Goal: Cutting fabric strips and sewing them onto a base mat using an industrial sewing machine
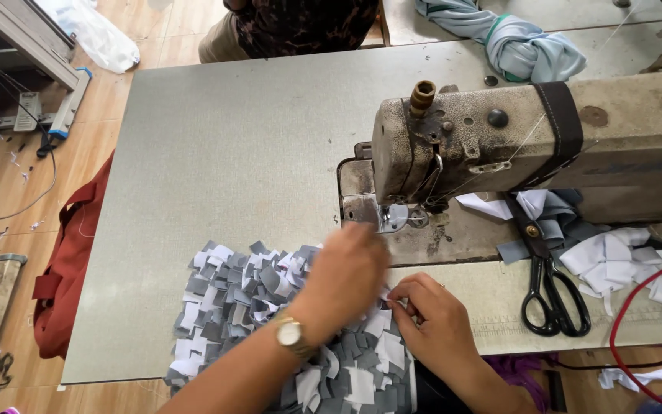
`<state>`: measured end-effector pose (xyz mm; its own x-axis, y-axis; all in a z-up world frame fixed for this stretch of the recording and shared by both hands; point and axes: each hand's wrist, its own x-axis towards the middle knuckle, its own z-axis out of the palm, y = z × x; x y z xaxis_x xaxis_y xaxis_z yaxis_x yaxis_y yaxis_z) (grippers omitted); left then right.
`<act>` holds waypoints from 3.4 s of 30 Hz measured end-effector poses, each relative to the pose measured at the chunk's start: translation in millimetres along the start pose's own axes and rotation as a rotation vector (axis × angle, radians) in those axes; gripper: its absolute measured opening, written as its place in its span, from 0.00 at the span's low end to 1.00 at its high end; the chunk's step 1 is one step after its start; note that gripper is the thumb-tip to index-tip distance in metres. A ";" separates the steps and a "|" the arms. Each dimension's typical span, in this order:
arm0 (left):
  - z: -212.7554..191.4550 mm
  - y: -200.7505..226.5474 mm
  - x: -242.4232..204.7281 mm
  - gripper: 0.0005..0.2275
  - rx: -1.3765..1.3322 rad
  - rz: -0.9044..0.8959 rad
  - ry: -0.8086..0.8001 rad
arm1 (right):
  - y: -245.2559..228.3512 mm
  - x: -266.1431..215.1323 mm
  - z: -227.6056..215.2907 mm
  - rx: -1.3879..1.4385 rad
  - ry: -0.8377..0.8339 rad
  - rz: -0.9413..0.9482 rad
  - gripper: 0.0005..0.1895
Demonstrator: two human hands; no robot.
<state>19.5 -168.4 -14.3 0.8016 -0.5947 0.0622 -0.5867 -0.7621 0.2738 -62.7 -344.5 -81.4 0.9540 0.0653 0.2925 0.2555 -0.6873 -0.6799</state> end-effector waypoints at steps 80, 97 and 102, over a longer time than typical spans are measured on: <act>-17.9 -219.1 -88.2 0.29 0.272 -0.600 0.550 | -64.5 158.0 138.8 0.179 -0.181 -0.624 0.22; -11.4 -230.1 -93.1 0.32 0.278 -0.401 0.265 | -68.3 161.6 122.8 -0.022 0.140 -0.534 0.34; -8.0 -244.4 -76.2 0.25 0.365 -0.626 0.324 | -68.8 146.3 125.2 -0.220 -0.163 -0.553 0.33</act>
<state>102.8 65.2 -78.3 0.9557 0.0339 0.2923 0.0287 -0.9993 0.0220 78.8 -197.1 -76.0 0.7057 0.5523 0.4438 0.6973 -0.6523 -0.2970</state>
